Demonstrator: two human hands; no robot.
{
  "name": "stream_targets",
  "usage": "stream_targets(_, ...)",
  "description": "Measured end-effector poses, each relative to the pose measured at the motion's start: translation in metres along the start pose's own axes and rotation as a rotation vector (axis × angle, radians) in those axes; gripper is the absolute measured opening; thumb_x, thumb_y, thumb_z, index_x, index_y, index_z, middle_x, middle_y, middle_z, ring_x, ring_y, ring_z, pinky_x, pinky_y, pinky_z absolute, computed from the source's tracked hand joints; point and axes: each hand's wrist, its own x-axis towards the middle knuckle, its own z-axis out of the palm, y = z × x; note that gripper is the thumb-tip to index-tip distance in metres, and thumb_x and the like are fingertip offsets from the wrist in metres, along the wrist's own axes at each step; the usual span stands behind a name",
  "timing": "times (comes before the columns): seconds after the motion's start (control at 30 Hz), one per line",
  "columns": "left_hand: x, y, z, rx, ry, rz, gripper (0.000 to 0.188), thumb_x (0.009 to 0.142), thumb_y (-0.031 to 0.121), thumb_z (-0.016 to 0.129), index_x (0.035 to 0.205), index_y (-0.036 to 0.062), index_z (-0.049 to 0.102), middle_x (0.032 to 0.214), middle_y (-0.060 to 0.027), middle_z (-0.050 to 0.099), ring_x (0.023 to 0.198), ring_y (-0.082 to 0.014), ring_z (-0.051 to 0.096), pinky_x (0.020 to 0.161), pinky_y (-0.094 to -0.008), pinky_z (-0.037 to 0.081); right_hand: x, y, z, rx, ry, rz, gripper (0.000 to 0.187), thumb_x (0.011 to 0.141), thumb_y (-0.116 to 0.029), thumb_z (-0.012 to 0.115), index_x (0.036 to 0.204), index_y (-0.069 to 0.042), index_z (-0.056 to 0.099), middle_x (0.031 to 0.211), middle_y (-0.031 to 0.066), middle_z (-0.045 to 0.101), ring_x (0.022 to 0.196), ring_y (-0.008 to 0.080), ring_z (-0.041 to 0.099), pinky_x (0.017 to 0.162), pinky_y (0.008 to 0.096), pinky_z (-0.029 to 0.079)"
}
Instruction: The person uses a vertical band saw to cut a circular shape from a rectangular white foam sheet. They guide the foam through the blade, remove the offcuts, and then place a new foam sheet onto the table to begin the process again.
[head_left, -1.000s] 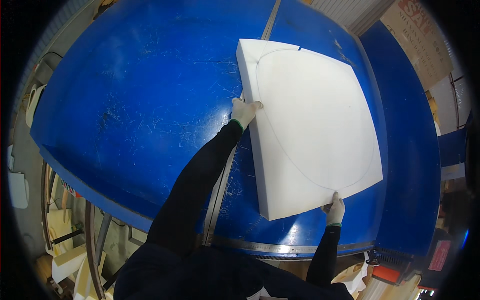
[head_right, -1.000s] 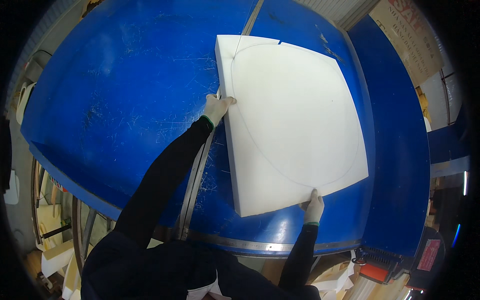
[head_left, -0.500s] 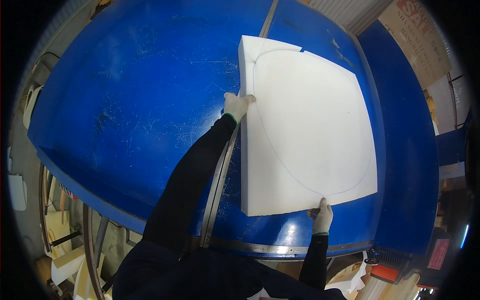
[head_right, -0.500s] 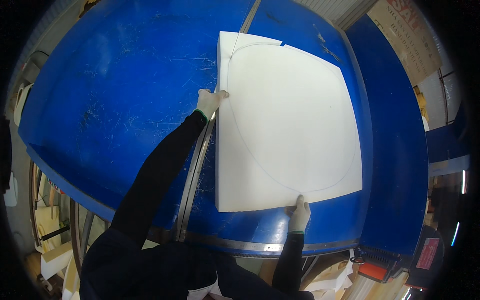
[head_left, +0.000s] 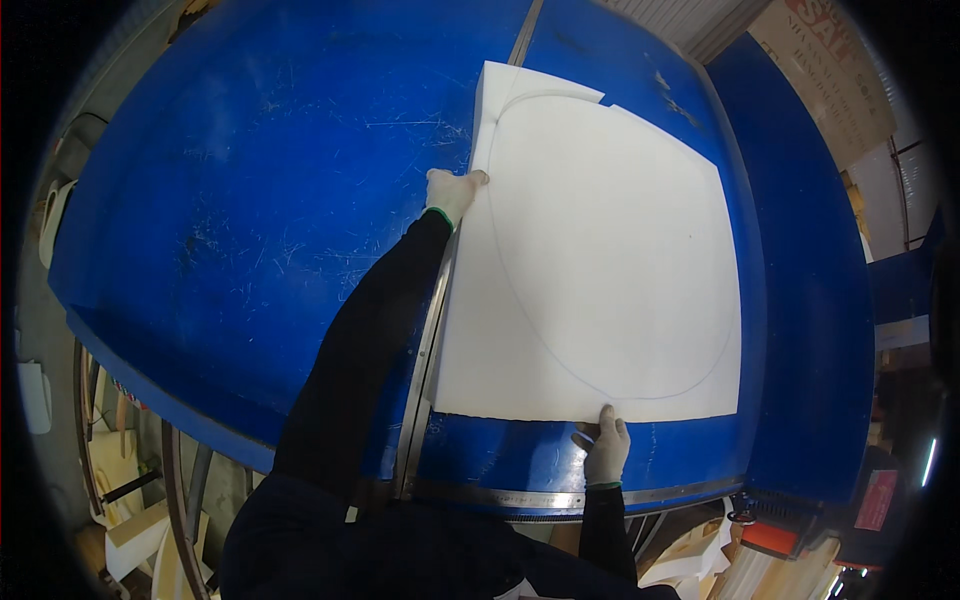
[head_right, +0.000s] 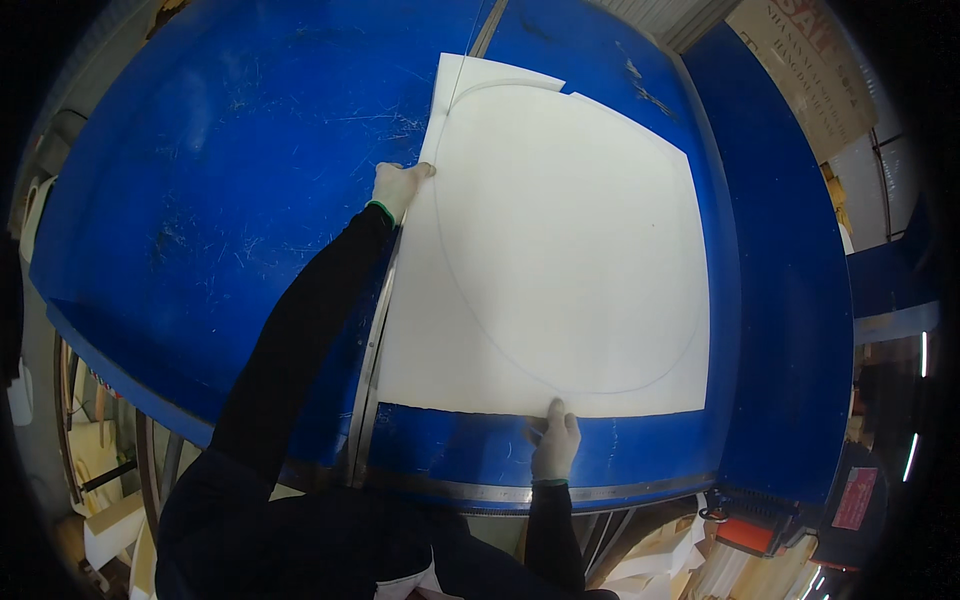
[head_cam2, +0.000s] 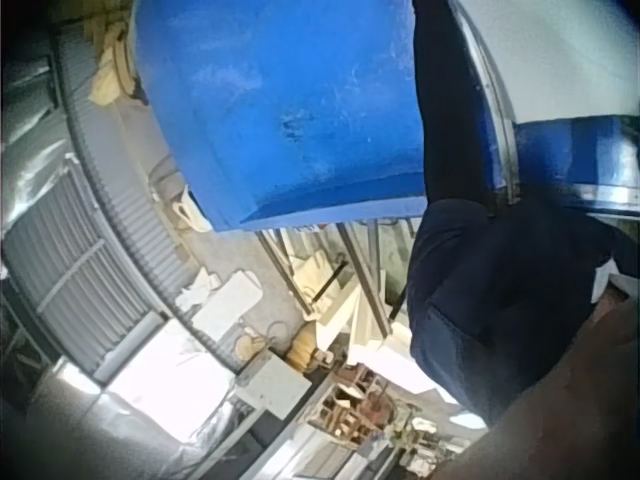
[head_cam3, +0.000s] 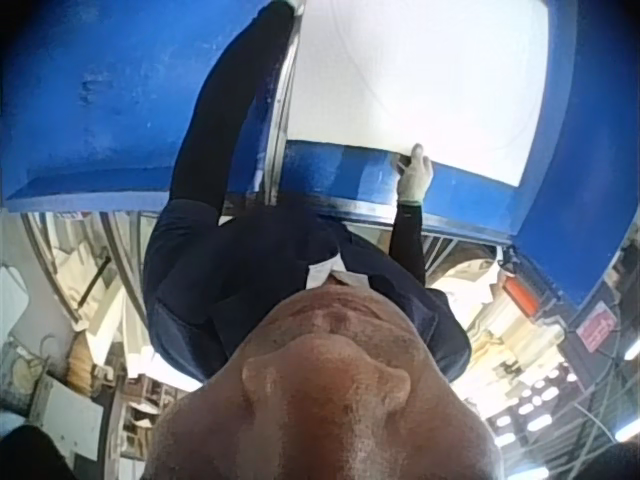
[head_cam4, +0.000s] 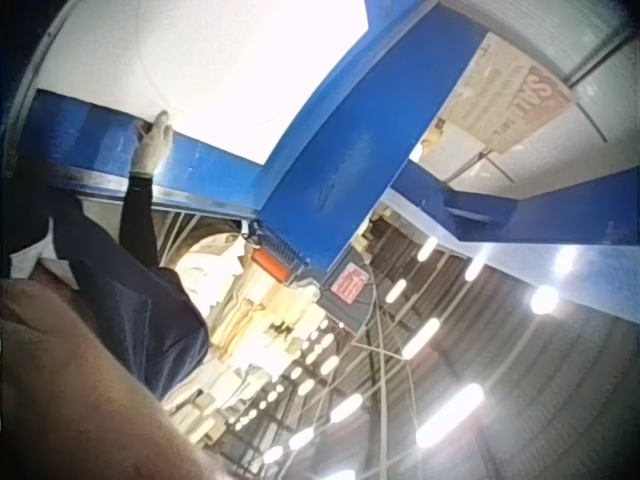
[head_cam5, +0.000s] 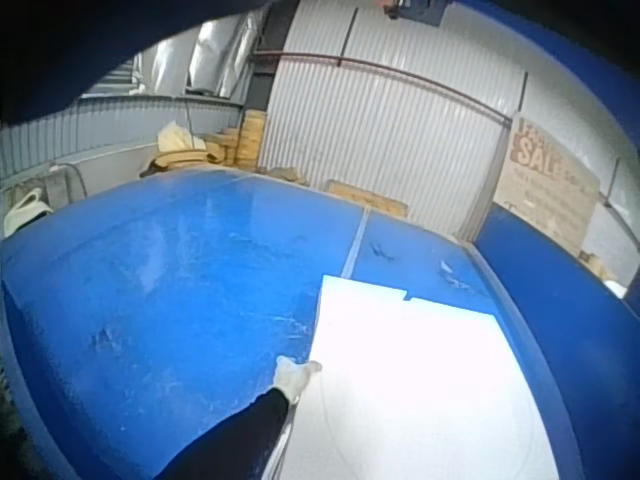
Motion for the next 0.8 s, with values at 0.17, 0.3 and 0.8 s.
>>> stream_targets(0.17, 0.015, 0.002, 0.001, 0.07, 0.006, -0.013, 0.087, 0.072, 0.033, 0.085, 0.125, -0.0204, 0.042, 0.115, -0.0324, 0.065, 0.102, -0.0366, 0.069, 0.089, -0.039, 0.056, -0.026, 0.001, 0.022, 0.016, -0.02, 0.049, 0.037, 0.104, -0.039, 0.057, 0.107, -0.002, 0.058, 0.092, 0.0102, 0.066, 0.08, 0.0204, 0.068, 0.063, 0.0345, 0.058)
stream_targets(0.3, 0.038, 0.001, -0.007, 0.088, -0.08, -0.042, 0.088, 0.073, 0.037, 0.085, 0.126, -0.0201, 0.042, 0.115, -0.0317, 0.065, 0.1, -0.0348, 0.07, 0.088, -0.0383, 0.056, -0.039, 0.003, 0.036, 0.03, -0.046, 0.065, 0.039, 0.104, -0.04, 0.056, 0.108, -0.001, 0.057, 0.095, 0.011, 0.065, 0.084, 0.022, 0.068, 0.065, 0.0359, 0.058)
stream_targets(0.8, -0.109, -0.025, -0.093, 0.378, -0.375, 0.046, 0.069, 0.084, 0.033, 0.08, 0.126, -0.0125, 0.049, 0.109, -0.0219, 0.065, 0.096, -0.0249, 0.067, 0.083, -0.034, 0.054, 0.034, 0.006, -0.081, 0.196, 0.2, -0.064, 0.066, 0.098, -0.06, 0.059, 0.109, 0.005, 0.059, 0.093, 0.0115, 0.064, 0.073, 0.0215, 0.066, 0.061, 0.0338, 0.056)
